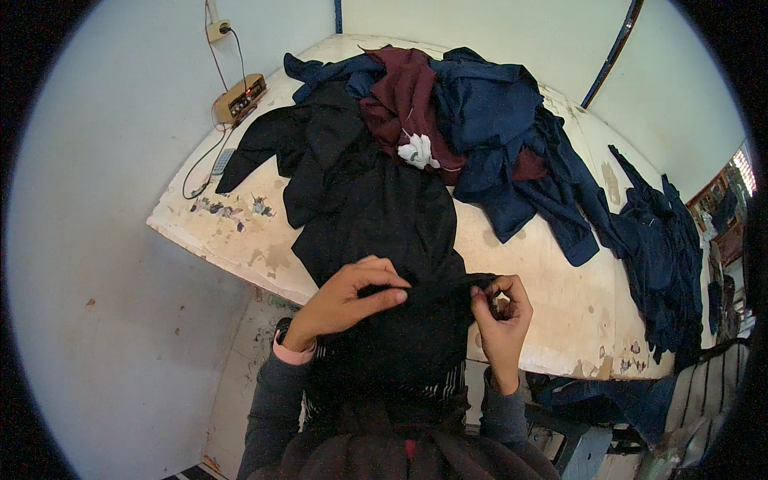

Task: The person uses a small blade to cut seams and fabric on a black garment laid on a work table. They repeatedly lift, reposition, and trim sections of the garment while other garments remain on the table.

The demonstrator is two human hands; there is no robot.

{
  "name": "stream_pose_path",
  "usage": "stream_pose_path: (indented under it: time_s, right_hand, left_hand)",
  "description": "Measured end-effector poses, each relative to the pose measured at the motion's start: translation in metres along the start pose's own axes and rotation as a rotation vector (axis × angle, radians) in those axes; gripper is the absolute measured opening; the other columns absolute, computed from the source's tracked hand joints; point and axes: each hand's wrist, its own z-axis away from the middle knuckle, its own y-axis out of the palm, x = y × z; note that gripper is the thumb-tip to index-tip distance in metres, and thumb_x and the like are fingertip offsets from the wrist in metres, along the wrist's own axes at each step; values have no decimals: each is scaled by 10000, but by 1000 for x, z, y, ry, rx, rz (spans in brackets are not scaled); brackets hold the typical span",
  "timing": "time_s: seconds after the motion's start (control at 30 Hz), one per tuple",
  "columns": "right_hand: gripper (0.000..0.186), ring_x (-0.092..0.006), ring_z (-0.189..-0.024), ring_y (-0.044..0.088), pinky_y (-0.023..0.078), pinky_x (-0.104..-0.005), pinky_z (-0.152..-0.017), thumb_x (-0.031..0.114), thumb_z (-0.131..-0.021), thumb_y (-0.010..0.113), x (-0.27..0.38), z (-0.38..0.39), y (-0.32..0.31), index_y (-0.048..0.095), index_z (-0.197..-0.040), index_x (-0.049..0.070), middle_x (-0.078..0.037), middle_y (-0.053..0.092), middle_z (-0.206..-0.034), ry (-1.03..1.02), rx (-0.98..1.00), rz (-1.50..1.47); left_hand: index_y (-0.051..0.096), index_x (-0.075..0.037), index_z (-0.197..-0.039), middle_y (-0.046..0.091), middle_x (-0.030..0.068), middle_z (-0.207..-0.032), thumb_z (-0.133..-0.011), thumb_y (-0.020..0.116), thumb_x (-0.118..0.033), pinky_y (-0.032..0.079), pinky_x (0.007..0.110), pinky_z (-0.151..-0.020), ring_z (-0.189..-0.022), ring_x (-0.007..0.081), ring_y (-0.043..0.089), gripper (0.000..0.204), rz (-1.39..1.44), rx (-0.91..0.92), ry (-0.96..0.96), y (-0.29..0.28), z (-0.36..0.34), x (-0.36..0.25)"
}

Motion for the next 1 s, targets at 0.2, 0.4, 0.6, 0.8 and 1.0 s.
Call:
stream_pose_path:
  time_s: [0.2, 0.4, 0.6, 0.8, 1.0]
  right_hand:
    - [213, -26, -776, 515, 430, -189, -635, 1, -826, 743, -20, 1, 19, 549, -902, 46, 28, 568, -860, 13, 214, -61]
    - [267, -84, -897, 570, 480, -223, -731, 11, -831, 727, 10, 7, 20, 583, -1056, 20, -17, 597, -950, -167, 178, 6]
    - [236, -82, -757, 581, 453, -216, -662, 97, -892, 734, 24, 13, -4, 600, -1053, -12, -48, 636, -870, -130, 370, -49]
    - [238, -97, -722, 622, 477, -250, -647, 122, -867, 758, 29, 23, -1, 636, -1024, -8, -77, 687, -846, -164, 362, -28]
    - [182, -169, -663, 669, 494, -275, -612, 139, -824, 788, 30, 27, 4, 687, -924, 24, -89, 701, -779, -285, 316, 135]
  left_hand:
    - [685, -79, -1024, 654, 97, -1263, -928, 675, -147, 266, 465, -1160, -1452, 267, 378, 118, 512, -154, 250, 36, 11, -5]
    - [696, -97, -967, 700, 14, -1121, -900, 672, -98, 296, 440, -1113, -1254, 226, 551, 71, 59, -249, 160, 35, 21, 1]
    - [691, -109, -929, 678, -21, -1013, -863, 676, -59, 256, 441, -1124, -1173, 218, 556, 84, -201, -226, 249, 35, 22, -13]
    - [692, -115, -920, 681, -26, -1021, -839, 668, -16, 234, 463, -1148, -1203, 215, 539, 131, -240, -209, 269, 39, 21, -16]
    - [695, -128, -915, 681, -30, -1021, -815, 691, -8, 230, 468, -1152, -1198, 214, 540, 156, -303, -214, 277, 40, 25, -17]
